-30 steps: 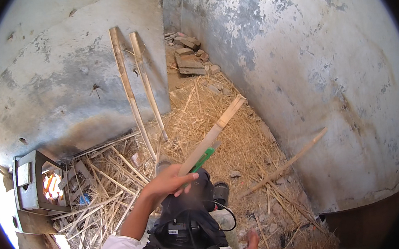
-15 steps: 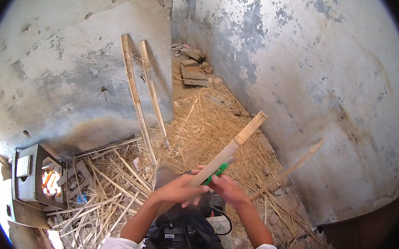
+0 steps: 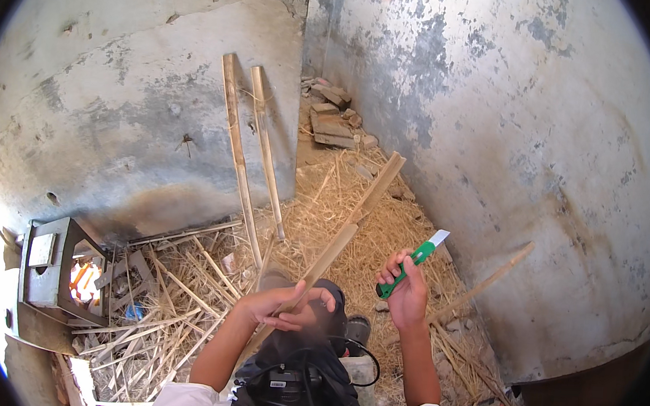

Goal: The person uses a small utility knife to shave and shape a thin strip of wood while sitting on a floor covered in straw.

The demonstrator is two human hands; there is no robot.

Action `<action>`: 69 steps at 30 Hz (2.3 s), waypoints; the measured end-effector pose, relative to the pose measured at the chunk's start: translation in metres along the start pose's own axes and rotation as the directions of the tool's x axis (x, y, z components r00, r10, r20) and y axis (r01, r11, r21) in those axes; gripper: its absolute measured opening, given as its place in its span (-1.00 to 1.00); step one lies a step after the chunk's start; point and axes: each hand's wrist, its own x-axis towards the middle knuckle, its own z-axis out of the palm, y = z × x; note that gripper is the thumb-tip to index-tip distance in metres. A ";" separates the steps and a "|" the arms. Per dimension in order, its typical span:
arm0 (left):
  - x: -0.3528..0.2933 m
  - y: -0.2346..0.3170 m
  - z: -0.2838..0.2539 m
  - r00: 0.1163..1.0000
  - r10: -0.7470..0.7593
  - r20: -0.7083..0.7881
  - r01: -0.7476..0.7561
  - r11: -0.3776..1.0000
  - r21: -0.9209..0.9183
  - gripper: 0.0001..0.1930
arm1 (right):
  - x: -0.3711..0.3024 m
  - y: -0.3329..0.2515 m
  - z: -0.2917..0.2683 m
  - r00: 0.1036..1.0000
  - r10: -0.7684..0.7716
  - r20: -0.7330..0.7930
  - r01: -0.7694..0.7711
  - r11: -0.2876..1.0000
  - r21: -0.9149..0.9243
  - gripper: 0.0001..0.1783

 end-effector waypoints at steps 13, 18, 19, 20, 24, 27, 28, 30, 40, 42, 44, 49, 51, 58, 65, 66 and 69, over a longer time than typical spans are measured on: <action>0.003 -0.011 0.017 0.989 -0.139 0.051 0.142 0.987 -0.068 -0.30 | 0.024 -0.024 0.070 0.996 -0.080 0.044 0.085 0.985 -0.148 -0.53; -0.004 -0.002 0.039 0.989 -0.021 -0.148 0.046 0.985 0.165 -0.26 | 0.028 -0.018 0.059 0.995 -0.093 0.032 0.097 0.985 -0.141 -0.74; -0.004 -0.005 0.046 0.973 0.091 -0.212 -0.037 0.969 0.245 -0.25 | 0.027 -0.018 0.060 0.995 -0.098 0.021 0.100 0.985 -0.138 -0.76; -0.003 -0.007 0.050 0.943 0.205 -0.264 -0.112 0.938 0.329 -0.25 | 0.026 -0.018 0.060 0.996 -0.093 0.019 0.094 0.987 -0.130 -0.76; -0.014 0.002 0.056 0.894 0.216 -0.392 -0.035 0.907 0.419 -0.31 | 0.022 -0.019 0.063 0.998 -0.060 0.029 0.063 0.992 -0.112 -0.76; -0.021 0.003 0.069 0.843 0.232 -0.485 0.086 0.832 0.548 -0.36 | 0.018 -0.017 0.059 0.995 -0.101 0.004 0.099 0.970 -0.224 -0.71; -0.023 -0.002 0.071 0.814 0.301 -0.496 0.079 0.789 0.609 -0.37 | 0.016 -0.015 0.057 0.992 -0.124 -0.008 0.117 0.954 -0.275 -0.69; -0.026 -0.003 0.077 0.774 0.380 -0.506 0.083 0.731 0.677 -0.40 | 0.012 -0.022 0.053 0.978 -0.193 0.075 0.207 0.928 -0.309 -0.68; -0.017 -0.008 0.068 0.729 0.357 -0.584 0.138 0.759 0.636 -0.49 | -0.020 -0.019 -0.011 0.995 -0.018 0.100 0.081 0.738 -0.670 -0.79; -0.013 -0.012 0.069 0.722 0.377 -0.580 0.150 0.733 0.664 -0.48 | -0.023 -0.014 -0.008 0.990 0.027 0.142 0.085 0.683 -0.726 -0.84; -0.003 -0.013 0.064 0.729 0.424 -0.537 0.147 0.669 0.729 -0.44 | -0.026 -0.014 -0.001 0.990 0.004 0.142 0.100 0.688 -0.718 -0.87; 0.005 -0.008 0.066 0.645 0.540 -0.541 0.301 0.471 0.829 -0.51 | -0.022 -0.015 -0.003 0.930 -0.337 0.150 0.343 0.642 -0.685 -0.90; 0.003 -0.002 0.069 0.600 0.558 -0.573 0.427 0.382 0.819 -0.54 | -0.018 -0.024 0.002 0.878 -0.430 0.209 0.413 0.460 -0.786 -0.88; 0.002 0.007 0.064 0.487 0.702 -0.520 0.631 0.129 0.765 -0.51 | -0.012 -0.033 0.017 0.932 -0.345 0.110 0.237 0.352 -0.905 -0.75; 0.013 0.005 0.078 0.541 0.650 -0.534 0.624 0.116 0.772 -0.47 | 0.003 -0.012 -0.005 0.991 -0.067 -0.114 -0.040 0.674 -0.738 -0.65; 0.013 0.003 0.078 0.540 0.654 -0.529 0.621 0.115 0.776 -0.50 | 0.005 -0.012 -0.006 0.993 -0.061 -0.097 -0.021 0.732 -0.681 -0.63; 0.013 -0.003 0.075 0.558 0.645 -0.522 0.581 0.145 0.801 -0.57 | 0.008 -0.010 -0.008 0.997 -0.060 -0.054 0.023 0.852 -0.523 -0.61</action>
